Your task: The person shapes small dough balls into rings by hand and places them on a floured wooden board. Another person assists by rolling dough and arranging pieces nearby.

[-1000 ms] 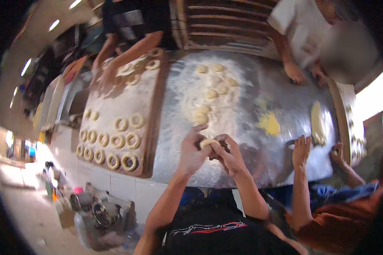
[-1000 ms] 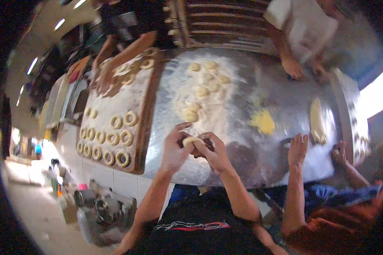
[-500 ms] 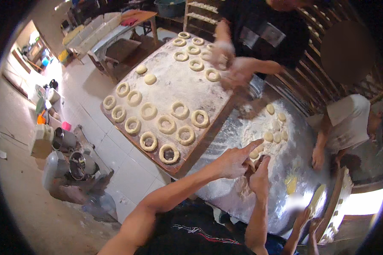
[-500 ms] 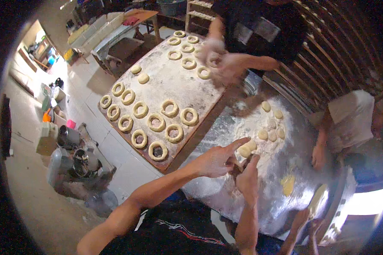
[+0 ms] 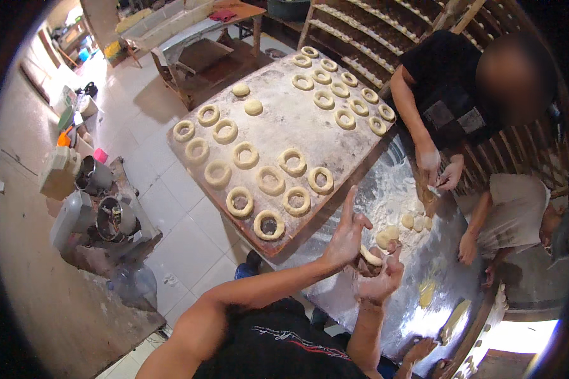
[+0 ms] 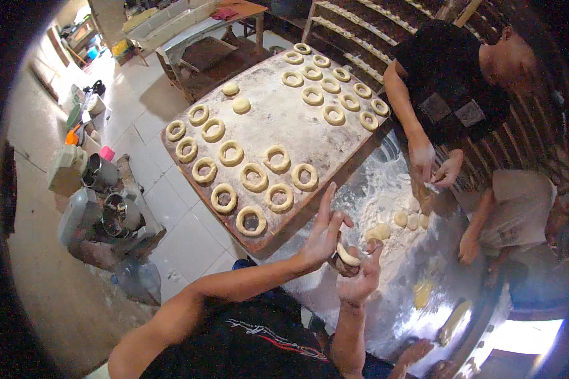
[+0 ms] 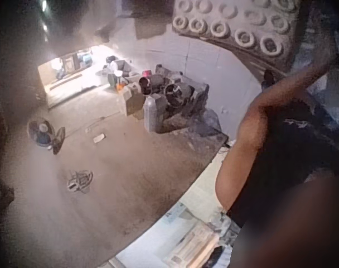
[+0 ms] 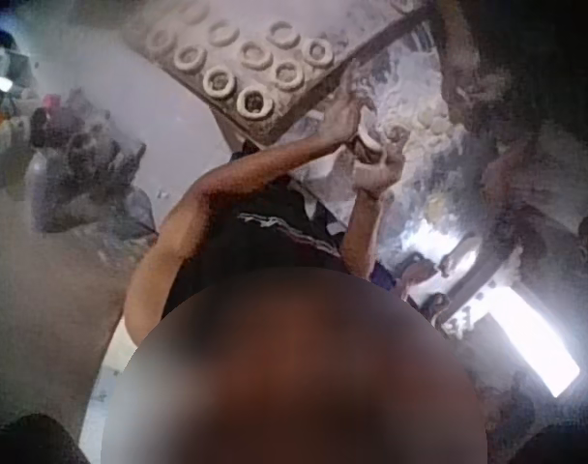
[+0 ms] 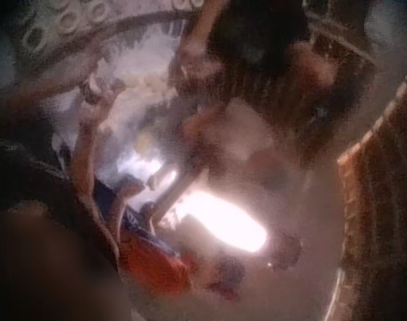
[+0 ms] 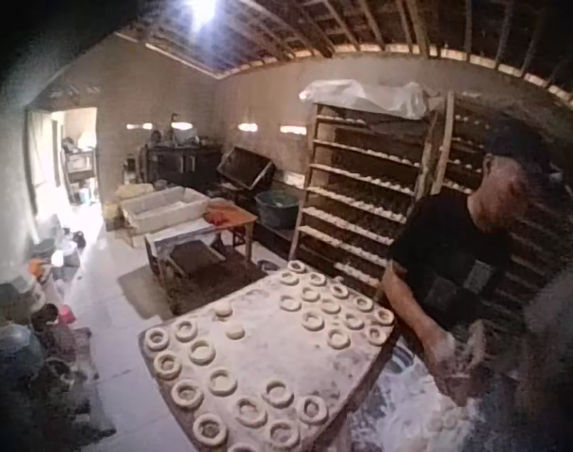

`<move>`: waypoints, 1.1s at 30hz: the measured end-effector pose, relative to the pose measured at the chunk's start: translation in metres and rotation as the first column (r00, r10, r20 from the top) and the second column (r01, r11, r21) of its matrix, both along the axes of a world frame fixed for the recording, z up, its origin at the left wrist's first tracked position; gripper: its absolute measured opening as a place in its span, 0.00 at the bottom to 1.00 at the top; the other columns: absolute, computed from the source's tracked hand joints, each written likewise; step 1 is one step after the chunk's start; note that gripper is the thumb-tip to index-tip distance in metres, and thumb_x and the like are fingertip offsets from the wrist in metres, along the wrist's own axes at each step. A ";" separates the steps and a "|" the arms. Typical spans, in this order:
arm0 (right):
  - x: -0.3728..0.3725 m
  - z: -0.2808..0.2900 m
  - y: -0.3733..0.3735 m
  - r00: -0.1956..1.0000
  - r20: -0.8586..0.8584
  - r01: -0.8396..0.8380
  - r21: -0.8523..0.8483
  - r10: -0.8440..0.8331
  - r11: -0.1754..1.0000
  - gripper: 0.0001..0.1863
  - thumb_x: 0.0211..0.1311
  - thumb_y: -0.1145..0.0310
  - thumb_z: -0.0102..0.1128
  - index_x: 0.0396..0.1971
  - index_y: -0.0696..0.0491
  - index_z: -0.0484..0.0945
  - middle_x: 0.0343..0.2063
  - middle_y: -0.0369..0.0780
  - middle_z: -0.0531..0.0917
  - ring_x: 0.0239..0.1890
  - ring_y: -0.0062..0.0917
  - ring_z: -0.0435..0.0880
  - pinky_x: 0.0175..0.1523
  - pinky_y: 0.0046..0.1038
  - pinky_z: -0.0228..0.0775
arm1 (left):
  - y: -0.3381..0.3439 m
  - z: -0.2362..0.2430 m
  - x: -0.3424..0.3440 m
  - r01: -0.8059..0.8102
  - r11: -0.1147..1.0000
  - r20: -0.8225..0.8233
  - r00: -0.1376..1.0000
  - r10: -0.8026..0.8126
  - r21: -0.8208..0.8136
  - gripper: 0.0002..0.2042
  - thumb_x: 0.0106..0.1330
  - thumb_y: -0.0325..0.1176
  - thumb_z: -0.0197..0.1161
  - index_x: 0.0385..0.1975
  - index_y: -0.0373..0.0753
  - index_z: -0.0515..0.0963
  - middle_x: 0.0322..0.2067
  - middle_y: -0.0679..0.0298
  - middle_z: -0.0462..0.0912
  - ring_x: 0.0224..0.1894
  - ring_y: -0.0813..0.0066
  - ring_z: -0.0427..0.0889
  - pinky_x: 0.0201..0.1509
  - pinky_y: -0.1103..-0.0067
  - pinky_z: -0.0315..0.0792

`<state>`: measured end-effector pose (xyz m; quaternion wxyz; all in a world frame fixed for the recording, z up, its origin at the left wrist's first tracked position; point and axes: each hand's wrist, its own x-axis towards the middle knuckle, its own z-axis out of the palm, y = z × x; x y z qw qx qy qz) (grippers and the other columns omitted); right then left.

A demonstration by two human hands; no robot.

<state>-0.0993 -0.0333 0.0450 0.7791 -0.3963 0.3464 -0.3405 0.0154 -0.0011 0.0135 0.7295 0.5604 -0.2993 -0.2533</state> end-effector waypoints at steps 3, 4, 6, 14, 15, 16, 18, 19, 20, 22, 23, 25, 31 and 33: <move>-0.010 0.001 0.000 0.995 -0.071 0.077 0.011 -0.076 0.997 0.16 0.68 0.52 0.39 0.47 0.46 0.61 0.26 0.34 0.67 0.29 0.22 0.71 0.35 0.28 0.67 | 0.004 0.011 -0.010 -0.072 0.977 0.238 0.964 0.119 -0.200 0.25 0.71 0.29 0.46 0.68 0.40 0.52 0.29 0.58 0.74 0.28 0.67 0.73 0.36 0.75 0.71; -0.015 0.000 0.000 0.998 0.049 0.025 0.001 -0.025 1.000 0.16 0.69 0.51 0.39 0.47 0.46 0.61 0.26 0.33 0.67 0.29 0.23 0.71 0.34 0.27 0.67 | 0.005 0.014 -0.015 -0.078 0.929 0.497 0.827 0.263 -0.362 0.26 0.72 0.28 0.46 0.69 0.41 0.49 0.29 0.59 0.74 0.26 0.70 0.72 0.34 0.77 0.70; -0.024 -0.001 0.001 0.968 0.229 -0.087 -0.076 0.102 0.993 0.21 0.69 0.46 0.37 0.49 0.47 0.62 0.32 0.33 0.66 0.32 0.23 0.71 0.36 0.27 0.67 | 0.008 0.020 -0.023 -0.130 0.902 0.574 0.732 0.367 -0.412 0.28 0.71 0.27 0.46 0.69 0.42 0.47 0.29 0.60 0.75 0.25 0.72 0.72 0.33 0.80 0.71; -0.057 0.003 -0.001 0.899 0.340 -0.299 0.018 0.275 0.954 0.38 0.63 0.28 0.26 0.55 0.46 0.61 0.46 0.35 0.66 0.43 0.30 0.76 0.45 0.32 0.71 | 0.023 0.020 -0.051 -0.077 0.858 0.705 0.535 0.465 -0.507 0.26 0.72 0.30 0.43 0.70 0.44 0.49 0.28 0.59 0.74 0.28 0.70 0.74 0.37 0.77 0.72; -0.059 0.006 -0.002 0.927 0.205 -0.316 -0.024 0.314 0.948 0.36 0.63 0.29 0.27 0.54 0.45 0.61 0.43 0.35 0.68 0.43 0.29 0.76 0.46 0.32 0.71 | 0.024 0.022 -0.052 -0.120 0.946 0.427 0.870 0.246 -0.300 0.25 0.71 0.28 0.45 0.68 0.43 0.53 0.28 0.58 0.73 0.28 0.68 0.74 0.35 0.77 0.72; -0.059 0.006 -0.001 0.960 0.117 -0.259 0.014 0.255 0.966 0.34 0.65 0.31 0.29 0.52 0.45 0.61 0.41 0.35 0.68 0.43 0.28 0.76 0.45 0.30 0.72 | 0.025 0.024 -0.054 -0.108 0.986 -0.011 0.994 0.108 -0.128 0.24 0.69 0.27 0.47 0.66 0.41 0.57 0.28 0.58 0.73 0.28 0.67 0.75 0.34 0.76 0.72; -0.056 0.008 -0.001 0.961 0.056 -0.273 0.054 0.270 0.961 0.25 0.69 0.39 0.34 0.47 0.46 0.62 0.36 0.35 0.69 0.41 0.26 0.77 0.42 0.26 0.72 | 0.027 0.028 -0.052 -0.021 0.999 -0.343 0.939 0.009 -0.030 0.24 0.67 0.27 0.51 0.64 0.40 0.61 0.29 0.59 0.73 0.26 0.68 0.73 0.31 0.76 0.71; -0.052 0.008 0.000 0.948 0.143 -0.294 0.044 0.285 0.955 0.19 0.72 0.44 0.36 0.44 0.46 0.62 0.34 0.34 0.69 0.40 0.25 0.77 0.40 0.24 0.72 | 0.028 0.030 -0.053 -0.169 0.979 0.002 0.985 0.170 -0.113 0.25 0.69 0.29 0.50 0.66 0.42 0.58 0.29 0.60 0.73 0.25 0.70 0.71 0.31 0.77 0.70; -0.050 0.009 0.000 0.925 0.171 -0.348 0.028 0.338 0.937 0.17 0.73 0.47 0.37 0.41 0.46 0.62 0.34 0.34 0.69 0.38 0.24 0.77 0.38 0.24 0.72 | 0.030 0.031 -0.047 -0.226 0.933 0.348 0.882 0.318 -0.280 0.26 0.70 0.32 0.48 0.68 0.43 0.54 0.30 0.61 0.73 0.25 0.72 0.70 0.31 0.77 0.70; -0.041 0.010 0.003 0.870 0.234 -0.416 -0.125 0.434 0.901 0.15 0.72 0.49 0.39 0.37 0.46 0.61 0.33 0.33 0.67 0.34 0.22 0.75 0.34 0.24 0.70 | 0.033 0.030 -0.040 -0.009 0.796 0.679 0.516 0.522 -0.605 0.29 0.71 0.31 0.46 0.71 0.47 0.47 0.31 0.62 0.73 0.25 0.76 0.68 0.30 0.77 0.69; -0.039 0.011 0.004 0.887 0.196 -0.386 -0.181 0.418 0.904 0.14 0.72 0.50 0.40 0.35 0.46 0.61 0.32 0.32 0.67 0.31 0.21 0.73 0.32 0.24 0.69 | 0.037 0.028 -0.035 -0.084 0.919 0.508 0.812 0.288 -0.386 0.29 0.70 0.30 0.47 0.70 0.47 0.49 0.31 0.62 0.73 0.25 0.76 0.68 0.30 0.77 0.69; -0.027 0.012 0.008 0.936 0.186 -0.271 -0.156 0.298 0.950 0.14 0.71 0.50 0.40 0.36 0.45 0.61 0.32 0.32 0.67 0.30 0.22 0.73 0.32 0.25 0.67 | 0.036 0.022 -0.026 -0.077 0.997 -0.194 0.979 0.070 -0.029 0.29 0.68 0.26 0.50 0.69 0.47 0.53 0.31 0.61 0.73 0.25 0.76 0.68 0.28 0.78 0.68; 0.017 0.022 0.018 0.809 0.218 -0.546 -0.067 0.546 0.835 0.10 0.65 0.58 0.45 0.39 0.44 0.57 0.31 0.34 0.67 0.25 0.20 0.68 0.30 0.22 0.62 | 0.048 0.006 0.024 -0.017 0.902 0.589 0.752 0.295 -0.430 0.24 0.71 0.29 0.42 0.67 0.42 0.56 0.27 0.62 0.69 0.29 0.74 0.68 0.34 0.77 0.67; 0.041 0.025 0.016 0.808 0.305 -0.521 -0.027 0.503 0.853 0.13 0.64 0.59 0.46 0.41 0.44 0.55 0.31 0.34 0.67 0.21 0.15 0.63 0.30 0.20 0.57 | 0.051 0.011 0.045 -0.111 0.956 0.252 0.950 0.182 -0.272 0.26 0.71 0.30 0.45 0.69 0.44 0.52 0.29 0.65 0.70 0.31 0.78 0.67 0.37 0.81 0.66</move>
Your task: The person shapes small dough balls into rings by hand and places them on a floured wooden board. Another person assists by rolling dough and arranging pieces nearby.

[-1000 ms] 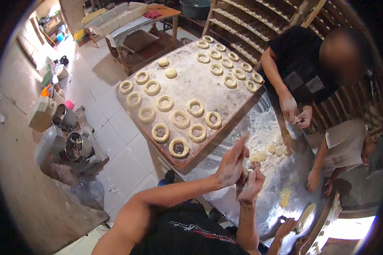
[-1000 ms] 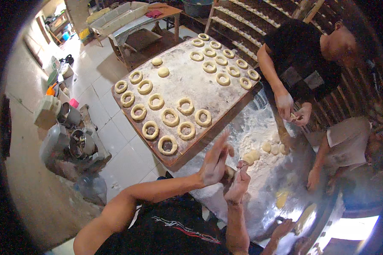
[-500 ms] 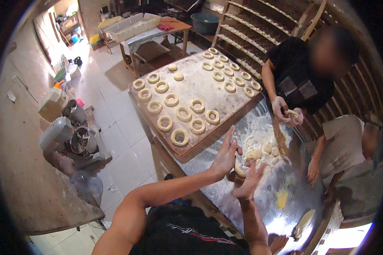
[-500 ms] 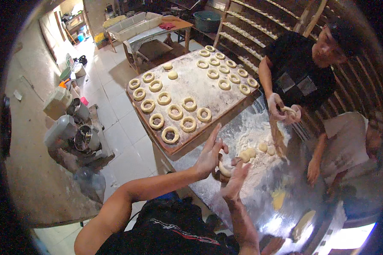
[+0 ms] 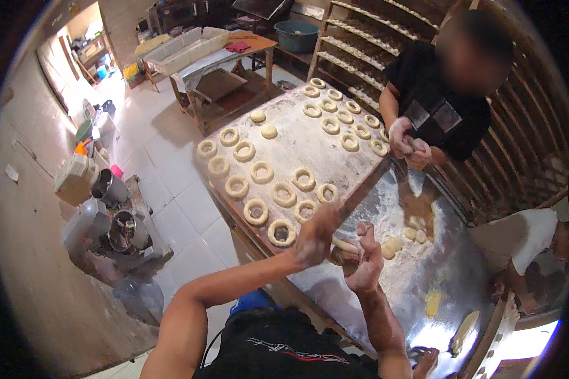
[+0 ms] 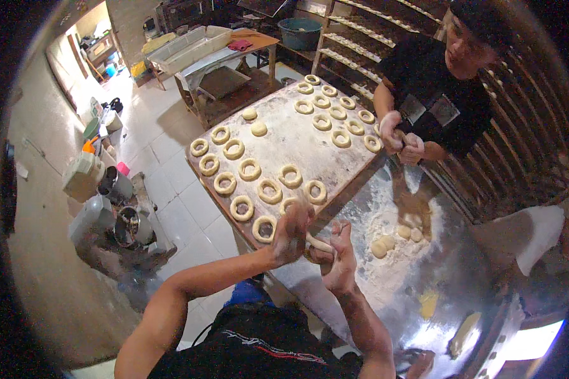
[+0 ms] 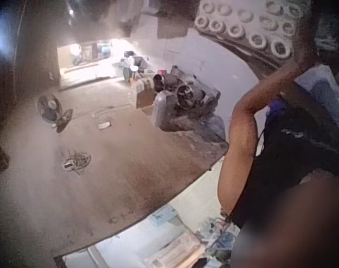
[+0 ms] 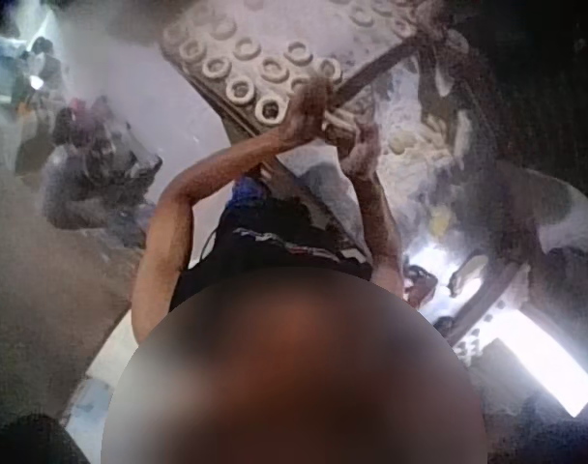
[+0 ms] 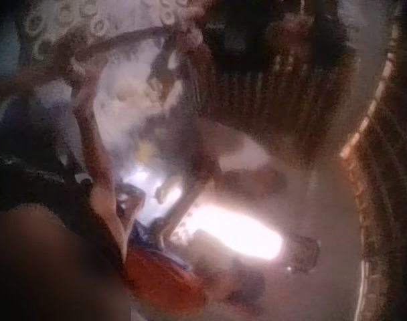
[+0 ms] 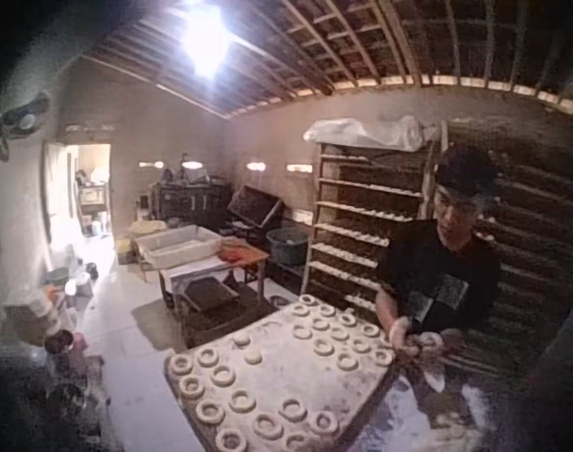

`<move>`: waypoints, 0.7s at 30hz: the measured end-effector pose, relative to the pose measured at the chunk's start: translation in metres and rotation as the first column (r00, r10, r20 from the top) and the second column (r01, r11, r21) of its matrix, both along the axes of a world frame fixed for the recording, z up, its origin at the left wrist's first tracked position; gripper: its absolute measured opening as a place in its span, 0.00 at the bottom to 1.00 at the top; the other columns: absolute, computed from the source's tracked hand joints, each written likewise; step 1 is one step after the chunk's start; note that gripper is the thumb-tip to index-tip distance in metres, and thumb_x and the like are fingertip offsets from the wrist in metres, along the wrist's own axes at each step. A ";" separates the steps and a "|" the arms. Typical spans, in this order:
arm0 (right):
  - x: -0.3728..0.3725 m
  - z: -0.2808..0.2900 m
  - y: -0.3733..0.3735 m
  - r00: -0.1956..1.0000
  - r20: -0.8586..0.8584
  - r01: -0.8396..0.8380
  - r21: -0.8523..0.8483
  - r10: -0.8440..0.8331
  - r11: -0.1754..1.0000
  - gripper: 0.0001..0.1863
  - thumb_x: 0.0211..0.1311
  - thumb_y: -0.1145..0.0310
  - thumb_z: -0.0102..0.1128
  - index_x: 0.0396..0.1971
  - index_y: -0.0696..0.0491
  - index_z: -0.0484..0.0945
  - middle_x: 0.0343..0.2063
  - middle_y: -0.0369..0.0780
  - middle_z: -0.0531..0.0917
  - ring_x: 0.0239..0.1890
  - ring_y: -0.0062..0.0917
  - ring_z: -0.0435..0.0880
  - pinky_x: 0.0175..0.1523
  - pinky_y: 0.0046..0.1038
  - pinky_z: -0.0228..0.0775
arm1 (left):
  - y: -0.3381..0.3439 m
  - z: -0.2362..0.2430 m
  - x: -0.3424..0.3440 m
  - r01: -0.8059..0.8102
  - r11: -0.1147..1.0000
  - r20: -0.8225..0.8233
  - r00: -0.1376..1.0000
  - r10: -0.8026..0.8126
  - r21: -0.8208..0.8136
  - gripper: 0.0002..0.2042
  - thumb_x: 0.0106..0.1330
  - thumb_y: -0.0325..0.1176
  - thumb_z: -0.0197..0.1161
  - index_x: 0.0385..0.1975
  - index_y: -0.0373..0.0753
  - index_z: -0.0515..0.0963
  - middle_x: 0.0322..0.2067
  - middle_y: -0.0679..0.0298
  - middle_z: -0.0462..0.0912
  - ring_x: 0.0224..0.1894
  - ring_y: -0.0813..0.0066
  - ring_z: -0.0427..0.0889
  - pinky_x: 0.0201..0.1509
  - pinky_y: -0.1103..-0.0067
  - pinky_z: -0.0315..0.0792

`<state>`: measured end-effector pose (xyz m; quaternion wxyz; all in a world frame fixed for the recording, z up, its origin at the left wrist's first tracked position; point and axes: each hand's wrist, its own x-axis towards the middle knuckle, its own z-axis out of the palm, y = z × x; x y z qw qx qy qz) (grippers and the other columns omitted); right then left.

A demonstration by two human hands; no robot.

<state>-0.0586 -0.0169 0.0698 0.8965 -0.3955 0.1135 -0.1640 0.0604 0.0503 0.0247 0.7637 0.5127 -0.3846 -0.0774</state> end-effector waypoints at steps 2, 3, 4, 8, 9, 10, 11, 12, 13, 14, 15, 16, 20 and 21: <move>0.029 -0.005 0.009 0.985 -0.169 0.025 -0.028 -0.029 0.999 0.14 0.62 0.62 0.44 0.45 0.45 0.56 0.33 0.35 0.69 0.23 0.14 0.67 0.30 0.19 0.60 | 0.003 0.008 0.022 0.129 0.978 -0.584 0.811 -0.008 0.166 0.28 0.71 0.31 0.47 0.70 0.44 0.49 0.31 0.65 0.70 0.32 0.77 0.67 0.38 0.81 0.66; 0.046 -0.011 0.017 0.970 -0.219 0.088 -0.091 -0.106 0.992 0.15 0.62 0.63 0.45 0.46 0.46 0.56 0.34 0.35 0.69 0.25 0.15 0.70 0.31 0.19 0.64 | 0.008 0.011 0.034 0.133 0.948 -0.496 0.868 0.030 0.290 0.28 0.71 0.32 0.47 0.70 0.43 0.48 0.31 0.64 0.70 0.31 0.77 0.66 0.38 0.81 0.66; 0.060 -0.016 0.022 0.945 -0.267 0.152 -0.157 -0.190 0.976 0.16 0.62 0.64 0.45 0.48 0.47 0.57 0.35 0.35 0.70 0.27 0.16 0.73 0.33 0.20 0.68 | 0.010 0.013 0.045 0.122 0.945 -0.336 0.942 -0.014 0.304 0.28 0.72 0.32 0.46 0.70 0.42 0.48 0.30 0.64 0.70 0.31 0.78 0.66 0.37 0.80 0.66; 0.104 -0.030 0.016 0.982 -0.146 0.094 -0.185 -0.122 0.978 0.17 0.63 0.66 0.46 0.50 0.49 0.57 0.35 0.36 0.71 0.33 0.18 0.77 0.37 0.21 0.72 | 0.020 0.010 0.102 -0.111 0.994 0.558 0.823 0.105 -0.023 0.24 0.73 0.30 0.42 0.69 0.42 0.52 0.28 0.64 0.69 0.30 0.73 0.69 0.38 0.78 0.69; 0.117 -0.032 0.011 0.982 -0.159 0.073 -0.184 -0.103 0.980 0.17 0.63 0.66 0.46 0.50 0.49 0.57 0.36 0.36 0.71 0.34 0.18 0.76 0.37 0.21 0.72 | 0.017 0.008 0.112 -0.137 0.990 0.378 0.918 0.120 0.019 0.25 0.72 0.28 0.43 0.69 0.41 0.53 0.28 0.64 0.69 0.30 0.73 0.69 0.39 0.78 0.69; 0.124 -0.032 0.008 0.993 -0.087 0.067 -0.171 -0.082 0.983 0.17 0.63 0.67 0.45 0.51 0.50 0.58 0.36 0.36 0.72 0.35 0.17 0.76 0.38 0.22 0.72 | 0.015 0.005 0.120 -0.140 0.982 0.146 0.982 0.122 0.126 0.26 0.69 0.26 0.46 0.68 0.38 0.54 0.28 0.63 0.70 0.31 0.72 0.70 0.39 0.77 0.70; 0.141 -0.036 0.009 0.989 -0.121 0.064 -0.174 -0.086 0.983 0.15 0.65 0.67 0.43 0.49 0.51 0.59 0.36 0.35 0.71 0.37 0.16 0.75 0.38 0.21 0.70 | 0.013 0.003 0.127 -0.104 0.946 -0.185 0.968 0.166 0.306 0.27 0.67 0.23 0.49 0.67 0.36 0.56 0.28 0.62 0.71 0.32 0.71 0.71 0.40 0.75 0.70; 0.150 -0.036 0.010 0.980 -0.153 0.094 -0.191 -0.124 0.977 0.13 0.65 0.67 0.43 0.48 0.51 0.60 0.35 0.35 0.70 0.36 0.16 0.73 0.39 0.21 0.69 | 0.014 0.001 0.133 -0.081 0.921 -0.165 0.974 0.154 0.381 0.27 0.66 0.23 0.49 0.66 0.35 0.57 0.29 0.61 0.70 0.33 0.71 0.72 0.39 0.75 0.70; 0.161 -0.037 0.013 0.969 -0.187 0.121 -0.209 -0.162 0.970 0.12 0.65 0.67 0.43 0.46 0.51 0.61 0.34 0.35 0.69 0.36 0.16 0.72 0.39 0.21 0.68 | 0.016 0.000 0.137 -0.073 0.918 -0.102 0.987 0.122 0.391 0.27 0.65 0.22 0.50 0.66 0.35 0.58 0.29 0.61 0.70 0.33 0.71 0.72 0.39 0.74 0.70; 0.173 -0.038 0.016 0.955 -0.222 0.147 -0.229 -0.199 0.962 0.10 0.65 0.67 0.42 0.44 0.52 0.61 0.34 0.34 0.68 0.35 0.17 0.70 0.39 0.21 0.67 | 0.019 -0.002 0.142 -0.065 0.914 -0.040 0.995 0.088 0.400 0.27 0.65 0.21 0.50 0.66 0.34 0.58 0.29 0.61 0.70 0.34 0.72 0.72 0.38 0.73 0.70; 0.181 -0.038 0.013 0.974 -0.190 0.071 -0.243 -0.120 0.967 0.09 0.64 0.67 0.43 0.42 0.52 0.61 0.34 0.35 0.66 0.36 0.18 0.68 0.41 0.23 0.66 | 0.021 -0.004 0.149 -0.073 0.990 0.306 0.952 0.031 0.125 0.24 0.65 0.22 0.50 0.64 0.35 0.62 0.30 0.61 0.70 0.33 0.73 0.72 0.37 0.73 0.70; 0.192 -0.040 0.013 0.954 -0.229 0.121 -0.302 -0.195 0.946 0.09 0.64 0.67 0.44 0.41 0.53 0.60 0.34 0.36 0.65 0.37 0.20 0.67 0.43 0.25 0.64 | 0.023 -0.006 0.156 -0.091 0.968 0.235 0.971 0.035 0.234 0.23 0.66 0.23 0.50 0.62 0.34 0.64 0.31 0.60 0.70 0.32 0.72 0.72 0.37 0.73 0.70; 0.238 -0.046 -0.016 0.899 -0.331 0.016 -0.626 -0.285 0.779 0.16 0.64 0.68 0.44 0.49 0.57 0.60 0.48 0.50 0.71 0.52 0.32 0.72 0.53 0.32 0.65 | 0.014 -0.016 0.201 -0.181 0.873 0.062 0.983 0.172 0.454 0.18 0.74 0.33 0.41 0.61 0.38 0.65 0.35 0.56 0.75 0.30 0.65 0.77 0.35 0.72 0.70; 0.257 -0.049 -0.020 0.889 -0.250 0.049 -0.779 -0.382 0.625 0.16 0.64 0.68 0.44 0.50 0.57 0.60 0.49 0.52 0.71 0.52 0.35 0.74 0.52 0.33 0.66 | 0.006 -0.018 0.217 -0.137 0.857 0.029 0.990 0.141 0.496 0.18 0.74 0.32 0.42 0.62 0.39 0.64 0.37 0.55 0.75 0.34 0.65 0.77 0.37 0.71 0.70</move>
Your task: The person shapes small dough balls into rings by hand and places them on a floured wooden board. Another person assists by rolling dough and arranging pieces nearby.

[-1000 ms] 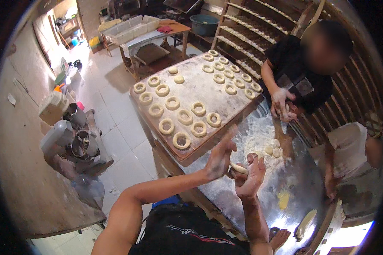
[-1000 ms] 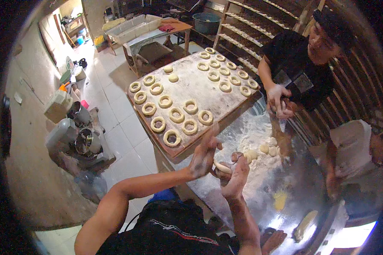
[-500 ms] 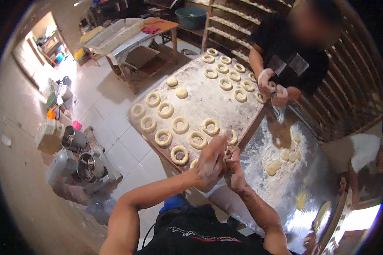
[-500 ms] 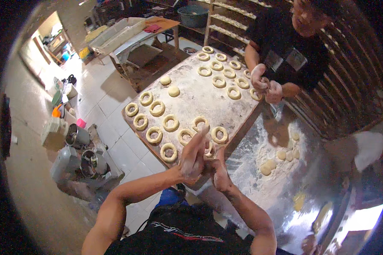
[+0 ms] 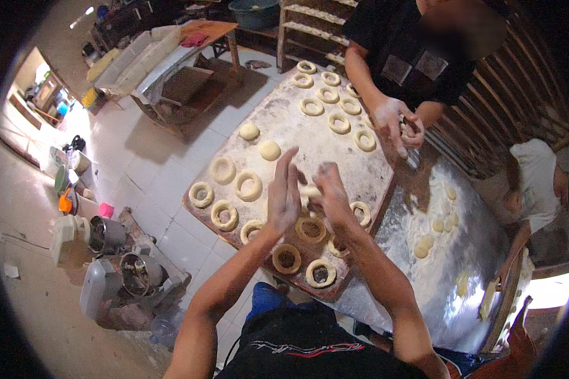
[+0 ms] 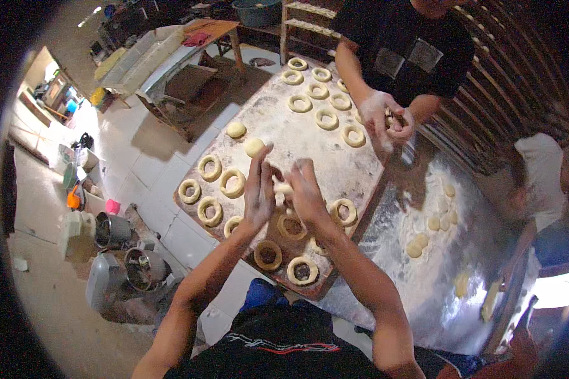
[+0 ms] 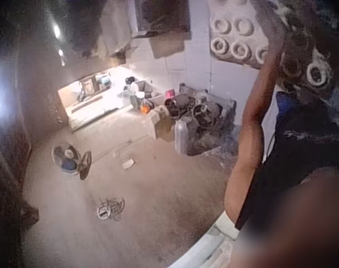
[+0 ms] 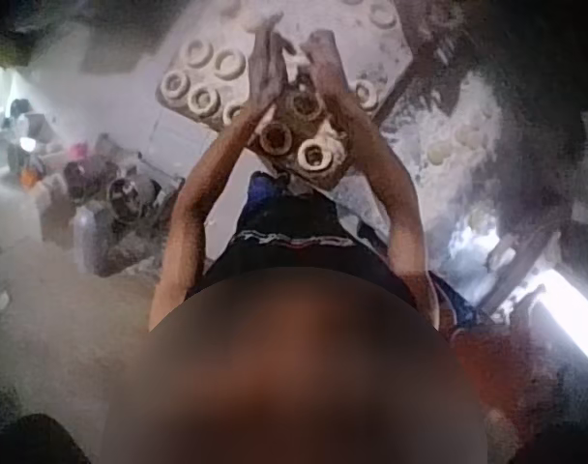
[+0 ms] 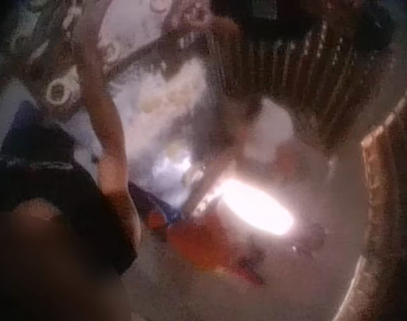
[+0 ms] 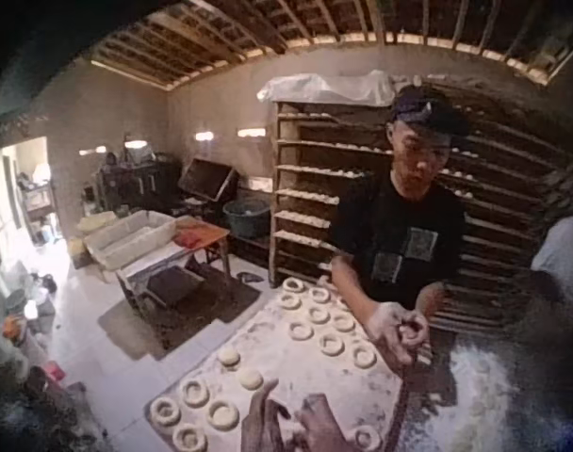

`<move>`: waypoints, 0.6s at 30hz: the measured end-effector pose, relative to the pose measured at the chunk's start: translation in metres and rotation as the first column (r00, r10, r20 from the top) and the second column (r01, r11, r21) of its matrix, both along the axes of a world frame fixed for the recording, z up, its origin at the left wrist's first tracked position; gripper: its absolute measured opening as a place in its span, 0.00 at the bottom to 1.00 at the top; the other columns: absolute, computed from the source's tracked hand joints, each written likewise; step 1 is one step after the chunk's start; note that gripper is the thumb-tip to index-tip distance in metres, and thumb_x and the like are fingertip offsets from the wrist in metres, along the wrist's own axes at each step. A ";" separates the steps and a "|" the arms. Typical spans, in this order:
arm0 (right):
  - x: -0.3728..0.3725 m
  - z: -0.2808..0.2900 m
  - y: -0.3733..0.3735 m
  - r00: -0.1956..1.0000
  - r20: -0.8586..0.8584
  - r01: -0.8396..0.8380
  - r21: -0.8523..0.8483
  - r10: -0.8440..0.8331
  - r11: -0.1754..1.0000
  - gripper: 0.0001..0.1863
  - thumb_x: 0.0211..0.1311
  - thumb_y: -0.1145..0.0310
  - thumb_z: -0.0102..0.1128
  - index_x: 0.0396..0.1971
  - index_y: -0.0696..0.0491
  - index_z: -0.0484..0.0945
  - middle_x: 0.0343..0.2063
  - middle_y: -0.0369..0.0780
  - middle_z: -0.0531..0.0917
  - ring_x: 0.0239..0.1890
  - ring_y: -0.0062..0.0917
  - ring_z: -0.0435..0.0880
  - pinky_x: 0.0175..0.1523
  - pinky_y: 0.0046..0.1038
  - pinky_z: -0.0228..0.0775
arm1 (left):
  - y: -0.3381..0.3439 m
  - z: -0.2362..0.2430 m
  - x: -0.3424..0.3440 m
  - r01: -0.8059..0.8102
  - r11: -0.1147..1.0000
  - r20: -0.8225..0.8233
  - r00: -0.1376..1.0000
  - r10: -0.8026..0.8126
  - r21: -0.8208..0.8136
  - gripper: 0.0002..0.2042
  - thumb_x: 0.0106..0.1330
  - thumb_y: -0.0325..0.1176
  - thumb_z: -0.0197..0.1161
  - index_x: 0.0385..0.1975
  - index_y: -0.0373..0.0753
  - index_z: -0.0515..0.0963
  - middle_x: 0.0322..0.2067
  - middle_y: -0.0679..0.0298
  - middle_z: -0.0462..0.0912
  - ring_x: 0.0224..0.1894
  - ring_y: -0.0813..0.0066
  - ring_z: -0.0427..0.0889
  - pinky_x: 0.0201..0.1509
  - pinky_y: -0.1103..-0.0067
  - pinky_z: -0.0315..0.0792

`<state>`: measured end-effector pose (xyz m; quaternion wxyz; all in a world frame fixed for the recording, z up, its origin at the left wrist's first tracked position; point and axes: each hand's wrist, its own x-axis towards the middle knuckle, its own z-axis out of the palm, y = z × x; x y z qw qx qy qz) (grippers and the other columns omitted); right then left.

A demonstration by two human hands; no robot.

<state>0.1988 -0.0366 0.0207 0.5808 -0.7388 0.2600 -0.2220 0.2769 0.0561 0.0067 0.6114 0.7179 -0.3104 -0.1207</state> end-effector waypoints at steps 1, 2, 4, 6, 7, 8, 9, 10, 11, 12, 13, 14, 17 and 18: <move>0.002 0.001 -0.006 1.000 0.001 -0.008 -0.200 0.008 0.980 0.17 0.64 0.68 0.44 0.51 0.57 0.60 0.47 0.52 0.73 0.50 0.37 0.76 0.51 0.33 0.67 | -0.008 -0.002 0.014 0.044 0.999 0.007 0.999 -0.044 -0.014 0.19 0.73 0.31 0.42 0.62 0.40 0.63 0.40 0.54 0.75 0.37 0.64 0.78 0.39 0.71 0.71; 0.009 0.001 -0.011 0.995 -0.031 0.087 -0.266 -0.099 0.960 0.17 0.64 0.69 0.44 0.51 0.57 0.59 0.45 0.53 0.74 0.48 0.38 0.78 0.49 0.34 0.68 | -0.014 -0.003 0.031 -0.021 0.998 0.223 0.975 0.007 0.061 0.19 0.73 0.32 0.44 0.63 0.39 0.62 0.41 0.53 0.76 0.37 0.67 0.78 0.41 0.72 0.72; 0.014 0.005 -0.021 0.973 -0.035 0.195 -0.397 -0.227 0.897 0.18 0.64 0.69 0.45 0.52 0.57 0.59 0.37 0.51 0.78 0.39 0.41 0.82 0.44 0.35 0.70 | -0.011 -0.002 0.070 -0.130 0.991 0.403 0.905 0.134 -0.035 0.20 0.71 0.31 0.47 0.62 0.41 0.63 0.45 0.52 0.75 0.40 0.63 0.78 0.46 0.71 0.72; 0.020 0.009 -0.027 0.933 0.175 0.339 -0.135 -0.315 0.931 0.19 0.63 0.68 0.49 0.52 0.55 0.61 0.26 0.48 0.80 0.28 0.40 0.82 0.37 0.39 0.71 | 0.009 -0.001 0.116 -0.287 0.955 0.185 0.937 0.296 -0.072 0.20 0.68 0.33 0.52 0.59 0.42 0.66 0.48 0.50 0.74 0.44 0.58 0.78 0.49 0.69 0.72; 0.023 0.010 -0.030 0.913 0.180 0.383 -0.060 -0.367 0.922 0.18 0.63 0.68 0.50 0.52 0.54 0.62 0.24 0.49 0.80 0.28 0.39 0.82 0.36 0.40 0.71 | 0.018 0.000 0.140 -0.373 0.927 0.078 0.924 0.375 -0.043 0.20 0.67 0.37 0.56 0.58 0.42 0.68 0.48 0.50 0.75 0.45 0.59 0.78 0.49 0.69 0.73; 0.036 0.008 -0.033 0.960 0.084 0.277 -0.194 -0.266 0.941 0.16 0.63 0.67 0.50 0.50 0.53 0.64 0.24 0.50 0.80 0.27 0.41 0.81 0.35 0.41 0.70 | 0.021 -0.002 0.162 -0.330 0.938 0.191 0.933 0.306 0.105 0.19 0.66 0.38 0.55 0.56 0.41 0.69 0.49 0.49 0.74 0.46 0.57 0.78 0.50 0.67 0.72; 0.053 0.005 -0.037 0.982 0.012 0.185 -0.310 -0.191 0.932 0.15 0.63 0.67 0.51 0.48 0.53 0.65 0.24 0.51 0.79 0.27 0.42 0.81 0.34 0.41 0.69 | 0.021 -0.004 0.181 -0.305 0.926 0.308 0.923 0.230 0.222 0.19 0.66 0.40 0.54 0.54 0.41 0.70 0.49 0.48 0.74 0.46 0.54 0.77 0.50 0.65 0.71; 0.068 0.000 -0.039 0.977 -0.203 0.003 -0.306 -0.069 0.952 0.14 0.63 0.62 0.52 0.45 0.52 0.67 0.24 0.51 0.80 0.28 0.47 0.80 0.37 0.44 0.70 | 0.021 -0.009 0.196 -0.288 0.886 0.381 0.914 0.141 0.364 0.18 0.65 0.41 0.54 0.52 0.41 0.71 0.49 0.47 0.73 0.46 0.51 0.76 0.51 0.63 0.70; 0.089 -0.007 -0.040 0.921 -0.384 -0.146 -0.509 -0.072 0.848 0.18 0.63 0.57 0.52 0.45 0.54 0.67 0.26 0.51 0.81 0.30 0.51 0.80 0.42 0.47 0.70 | 0.019 -0.017 0.204 -0.336 0.834 0.480 0.872 0.100 0.438 0.19 0.64 0.44 0.54 0.50 0.40 0.72 0.47 0.47 0.74 0.45 0.51 0.77 0.50 0.62 0.70; 0.102 -0.013 -0.041 0.859 -0.504 -0.222 -0.530 -0.094 0.818 0.19 0.63 0.55 0.52 0.44 0.55 0.69 0.28 0.51 0.82 0.34 0.50 0.80 0.45 0.48 0.69 | 0.012 -0.026 0.211 -0.383 0.762 0.542 0.839 0.050 0.523 0.19 0.63 0.46 0.54 0.47 0.40 0.74 0.46 0.47 0.76 0.44 0.52 0.77 0.49 0.61 0.70; 0.115 -0.019 -0.041 0.852 -0.514 -0.271 -0.599 -0.103 0.754 0.22 0.63 0.53 0.52 0.44 0.57 0.71 0.31 0.51 0.82 0.38 0.49 0.81 0.48 0.49 0.68 | 0.005 -0.033 0.219 -0.405 0.697 0.598 0.800 -0.043 0.591 0.20 0.62 0.49 0.55 0.45 0.40 0.75 0.44 0.47 0.77 0.43 0.52 0.77 0.48 0.60 0.70; 0.125 -0.024 -0.036 0.876 -0.475 -0.299 -0.663 -0.077 0.687 0.22 0.63 0.53 0.51 0.43 0.58 0.72 0.30 0.52 0.82 0.38 0.49 0.81 0.48 0.48 0.68 | 0.002 -0.040 0.223 -0.418 0.639 0.613 0.783 -0.107 0.646 0.22 0.62 0.53 0.54 0.44 0.40 0.76 0.44 0.48 0.77 0.43 0.52 0.78 0.48 0.60 0.71; 0.136 -0.026 -0.019 0.872 -0.385 -0.442 -0.351 0.303 0.825 0.20 0.60 0.58 0.52 0.43 0.60 0.75 0.36 0.55 0.80 0.38 0.47 0.80 0.50 0.42 0.70 | -0.005 -0.049 0.237 -0.295 0.593 0.588 0.710 -0.389 0.749 0.27 0.58 0.62 0.56 0.38 0.41 0.78 0.39 0.53 0.80 0.40 0.53 0.79 0.45 0.61 0.73; 0.127 -0.024 -0.015 0.847 -0.275 -0.525 -0.297 0.456 0.797 0.21 0.59 0.61 0.52 0.48 0.59 0.73 0.37 0.56 0.79 0.37 0.46 0.79 0.49 0.42 0.70 | -0.011 -0.048 0.238 -0.313 0.524 0.556 0.722 -0.410 0.792 0.25 0.58 0.57 0.58 0.37 0.38 0.77 0.34 0.53 0.80 0.37 0.54 0.80 0.42 0.62 0.73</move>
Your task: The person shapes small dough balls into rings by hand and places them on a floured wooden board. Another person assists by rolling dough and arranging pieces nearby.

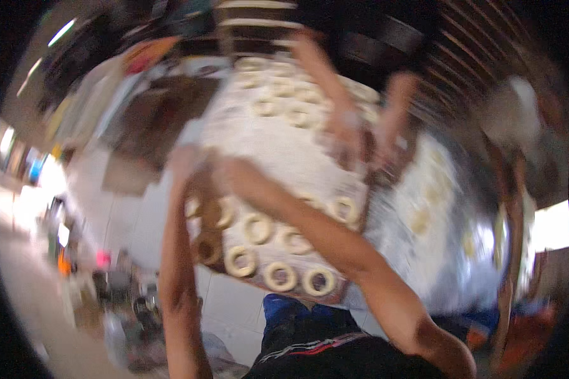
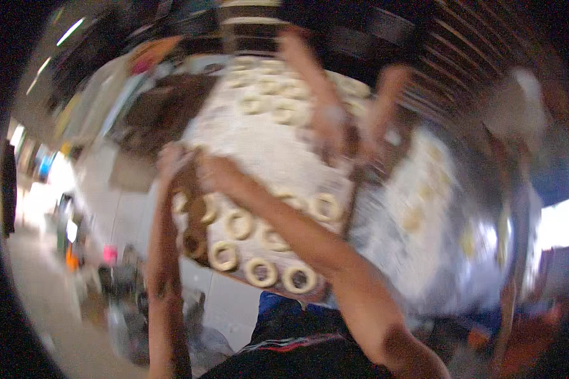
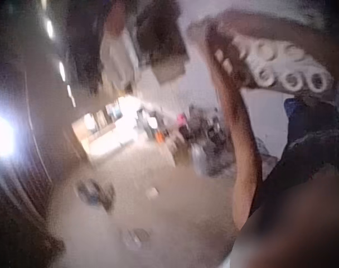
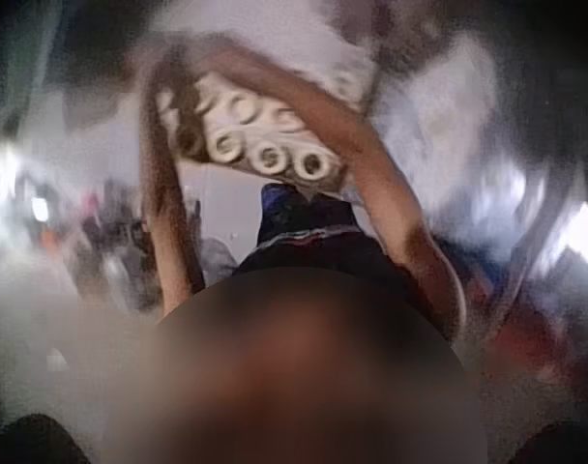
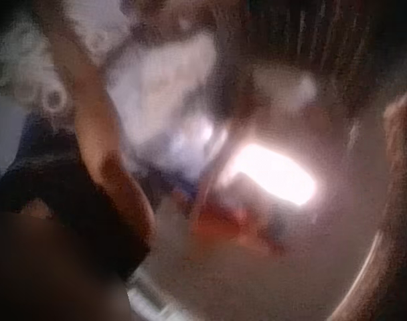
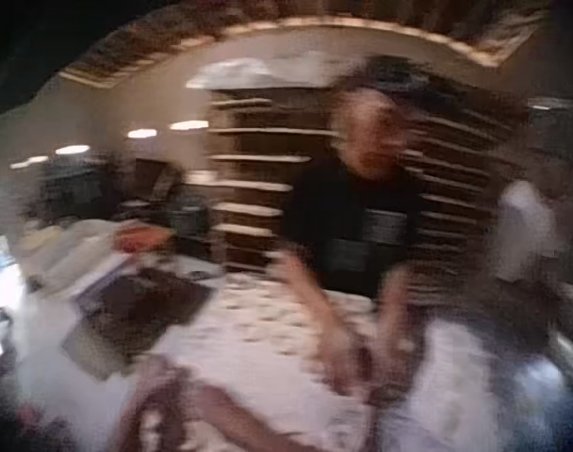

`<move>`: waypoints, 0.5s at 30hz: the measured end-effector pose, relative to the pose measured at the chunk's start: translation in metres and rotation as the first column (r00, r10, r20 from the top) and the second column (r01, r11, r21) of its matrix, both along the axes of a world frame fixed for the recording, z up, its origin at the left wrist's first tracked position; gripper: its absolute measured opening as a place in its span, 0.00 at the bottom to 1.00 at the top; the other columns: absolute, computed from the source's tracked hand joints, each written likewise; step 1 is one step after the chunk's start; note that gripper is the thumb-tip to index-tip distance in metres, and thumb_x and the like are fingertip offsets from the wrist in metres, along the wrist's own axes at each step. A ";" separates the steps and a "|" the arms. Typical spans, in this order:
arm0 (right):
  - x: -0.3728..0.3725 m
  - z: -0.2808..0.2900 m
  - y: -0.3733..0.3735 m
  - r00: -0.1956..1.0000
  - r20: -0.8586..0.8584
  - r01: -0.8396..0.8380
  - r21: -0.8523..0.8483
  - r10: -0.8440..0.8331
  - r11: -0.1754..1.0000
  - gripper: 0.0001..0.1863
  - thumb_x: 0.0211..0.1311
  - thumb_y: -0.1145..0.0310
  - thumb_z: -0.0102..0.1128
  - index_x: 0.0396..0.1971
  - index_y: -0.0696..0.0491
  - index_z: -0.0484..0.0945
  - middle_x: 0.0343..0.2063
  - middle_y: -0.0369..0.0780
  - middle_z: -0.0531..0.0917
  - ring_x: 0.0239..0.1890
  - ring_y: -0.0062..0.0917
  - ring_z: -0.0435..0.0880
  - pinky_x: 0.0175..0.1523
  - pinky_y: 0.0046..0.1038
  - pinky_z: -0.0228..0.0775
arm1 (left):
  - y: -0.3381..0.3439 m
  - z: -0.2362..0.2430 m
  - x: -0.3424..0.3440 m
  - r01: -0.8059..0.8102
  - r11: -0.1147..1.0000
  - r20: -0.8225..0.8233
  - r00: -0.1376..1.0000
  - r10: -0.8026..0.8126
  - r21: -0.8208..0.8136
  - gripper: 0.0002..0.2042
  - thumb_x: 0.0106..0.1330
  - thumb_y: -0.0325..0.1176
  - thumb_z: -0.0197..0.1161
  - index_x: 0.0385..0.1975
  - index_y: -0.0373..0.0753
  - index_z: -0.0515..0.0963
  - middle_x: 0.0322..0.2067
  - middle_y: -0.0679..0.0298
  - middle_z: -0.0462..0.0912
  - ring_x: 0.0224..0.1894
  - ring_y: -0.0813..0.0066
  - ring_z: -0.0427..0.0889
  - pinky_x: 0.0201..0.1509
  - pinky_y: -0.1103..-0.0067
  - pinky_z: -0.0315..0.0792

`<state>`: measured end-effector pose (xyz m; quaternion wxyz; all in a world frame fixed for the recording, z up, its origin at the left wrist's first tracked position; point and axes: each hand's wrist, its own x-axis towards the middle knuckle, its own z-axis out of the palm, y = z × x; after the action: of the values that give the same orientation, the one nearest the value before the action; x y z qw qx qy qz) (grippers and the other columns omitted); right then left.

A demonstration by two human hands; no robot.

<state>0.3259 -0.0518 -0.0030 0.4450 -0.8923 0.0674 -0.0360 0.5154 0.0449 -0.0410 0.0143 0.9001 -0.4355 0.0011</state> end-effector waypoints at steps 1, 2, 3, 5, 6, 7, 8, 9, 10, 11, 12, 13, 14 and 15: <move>-0.022 0.000 0.008 0.979 0.148 0.127 0.112 -0.143 0.986 0.20 0.57 0.62 0.55 0.46 0.58 0.72 0.35 0.54 0.80 0.37 0.45 0.80 0.45 0.43 0.70 | 0.000 0.003 -0.005 -0.025 0.967 -0.277 0.960 -0.048 -0.255 0.20 0.58 0.50 0.61 0.36 0.36 0.77 0.30 0.56 0.80 0.34 0.61 0.79 0.39 0.66 0.74; -0.051 0.002 0.013 0.877 0.436 0.069 0.300 -0.201 0.952 0.25 0.54 0.63 0.60 0.51 0.58 0.69 0.37 0.54 0.80 0.39 0.46 0.80 0.46 0.42 0.70 | -0.010 0.007 -0.016 -0.226 0.904 -0.634 0.771 -0.062 -0.363 0.15 0.60 0.42 0.62 0.36 0.35 0.75 0.29 0.59 0.80 0.32 0.69 0.78 0.38 0.72 0.74; -0.085 0.003 0.004 0.961 0.158 0.173 0.290 -0.226 0.941 0.30 0.51 0.63 0.65 0.54 0.58 0.68 0.39 0.53 0.79 0.43 0.43 0.80 0.52 0.38 0.69 | -0.015 0.014 -0.036 0.034 0.845 -0.337 0.908 -0.249 -0.533 0.10 0.60 0.33 0.62 0.37 0.34 0.75 0.31 0.60 0.81 0.31 0.73 0.78 0.36 0.76 0.73; -0.185 0.001 0.000 0.812 0.288 0.449 0.247 -0.508 0.859 0.29 0.52 0.59 0.67 0.49 0.59 0.69 0.39 0.53 0.81 0.45 0.40 0.82 0.51 0.36 0.72 | -0.034 0.026 -0.105 -0.119 0.711 -0.466 0.826 -0.316 -0.693 0.11 0.58 0.30 0.66 0.39 0.38 0.76 0.27 0.62 0.82 0.30 0.72 0.80 0.34 0.77 0.72; -0.251 0.000 -0.004 0.762 0.116 0.603 0.229 -0.637 0.764 0.33 0.51 0.53 0.69 0.50 0.60 0.69 0.48 0.53 0.78 0.51 0.38 0.79 0.55 0.33 0.70 | -0.043 0.027 -0.158 -0.139 0.723 -0.584 0.700 -0.411 -0.676 0.14 0.57 0.30 0.67 0.43 0.38 0.76 0.27 0.62 0.82 0.31 0.72 0.81 0.35 0.77 0.73; -0.300 -0.002 -0.015 0.700 0.110 0.673 0.230 -0.706 0.703 0.33 0.52 0.53 0.70 0.51 0.59 0.69 0.51 0.50 0.77 0.52 0.39 0.78 0.57 0.33 0.68 | -0.046 0.028 -0.214 -0.120 0.683 -0.621 0.550 -0.559 -0.721 0.18 0.56 0.30 0.68 0.47 0.39 0.76 0.27 0.61 0.82 0.32 0.71 0.81 0.36 0.78 0.74; -0.349 -0.005 -0.023 0.542 0.022 0.835 0.097 -0.840 0.541 0.32 0.52 0.56 0.70 0.52 0.57 0.69 0.47 0.48 0.78 0.50 0.37 0.79 0.56 0.33 0.69 | -0.054 0.026 -0.277 -0.097 0.779 -0.666 0.591 -0.456 -0.619 0.15 0.56 0.28 0.66 0.44 0.35 0.78 0.33 0.62 0.83 0.34 0.73 0.81 0.38 0.78 0.74; -0.401 -0.002 -0.030 0.475 0.007 0.880 -0.018 -0.880 0.475 0.30 0.52 0.61 0.71 0.52 0.56 0.68 0.44 0.48 0.78 0.47 0.37 0.80 0.53 0.33 0.71 | -0.055 0.025 -0.337 0.155 0.888 -0.699 0.565 -0.438 -0.432 0.16 0.54 0.31 0.68 0.43 0.35 0.79 0.33 0.60 0.84 0.34 0.73 0.82 0.39 0.77 0.75; -0.436 -0.003 -0.040 0.468 0.054 0.882 0.040 -0.882 0.470 0.29 0.51 0.62 0.70 0.51 0.54 0.68 0.39 0.47 0.80 0.44 0.36 0.81 0.51 0.34 0.71 | -0.072 0.018 -0.393 0.278 0.824 -0.776 0.287 -0.562 -0.494 0.17 0.52 0.33 0.69 0.42 0.35 0.80 0.33 0.59 0.85 0.34 0.73 0.82 0.40 0.75 0.75; -0.462 -0.002 -0.048 0.411 -0.033 0.912 0.008 -0.911 0.411 0.27 0.52 0.63 0.69 0.51 0.53 0.67 0.35 0.46 0.80 0.41 0.36 0.82 0.48 0.36 0.71 | -0.082 0.015 -0.443 0.419 0.768 -0.731 0.288 -0.619 -0.485 0.18 0.51 0.34 0.70 0.42 0.37 0.80 0.34 0.59 0.85 0.35 0.70 0.83 0.42 0.75 0.75; -0.487 0.000 -0.053 0.357 -0.094 0.932 -0.029 -0.929 0.361 0.26 0.53 0.65 0.67 0.51 0.51 0.67 0.32 0.44 0.81 0.39 0.35 0.82 0.46 0.37 0.72 | -0.092 0.009 -0.486 0.447 0.807 -0.819 0.235 -0.523 -0.387 0.15 0.52 0.35 0.69 0.41 0.41 0.80 0.32 0.60 0.84 0.34 0.68 0.83 0.40 0.72 0.75; -0.499 0.004 -0.055 0.299 -0.041 0.926 -0.228 -0.953 0.301 0.25 0.54 0.66 0.66 0.51 0.51 0.66 0.30 0.43 0.80 0.37 0.34 0.82 0.45 0.37 0.72 | -0.093 0.004 -0.511 0.486 0.767 -0.687 0.382 -0.618 -0.419 0.14 0.53 0.38 0.67 0.38 0.40 0.80 0.31 0.59 0.84 0.33 0.63 0.82 0.40 0.69 0.74; -0.507 0.007 -0.057 0.277 0.047 0.880 -0.414 -0.960 0.233 0.24 0.55 0.67 0.65 0.50 0.51 0.66 0.28 0.42 0.80 0.36 0.34 0.82 0.44 0.37 0.71 | -0.092 0.002 -0.531 0.529 0.729 -0.521 0.513 -0.682 -0.434 0.14 0.54 0.41 0.65 0.35 0.39 0.80 0.29 0.57 0.84 0.33 0.58 0.82 0.39 0.66 0.74; -0.514 0.009 -0.060 0.272 0.144 0.807 -0.573 -0.951 0.144 0.23 0.56 0.68 0.63 0.50 0.50 0.65 0.25 0.41 0.79 0.34 0.33 0.82 0.43 0.37 0.71 | -0.093 0.001 -0.544 0.586 0.697 -0.333 0.614 -0.715 -0.413 0.15 0.55 0.44 0.63 0.32 0.38 0.79 0.28 0.55 0.83 0.32 0.53 0.82 0.39 0.63 0.73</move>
<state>-0.1879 -0.1114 0.0058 0.0489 -0.7562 0.6229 -0.1943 -0.0284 -0.0482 -0.0402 0.2382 0.6386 -0.7130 -0.1645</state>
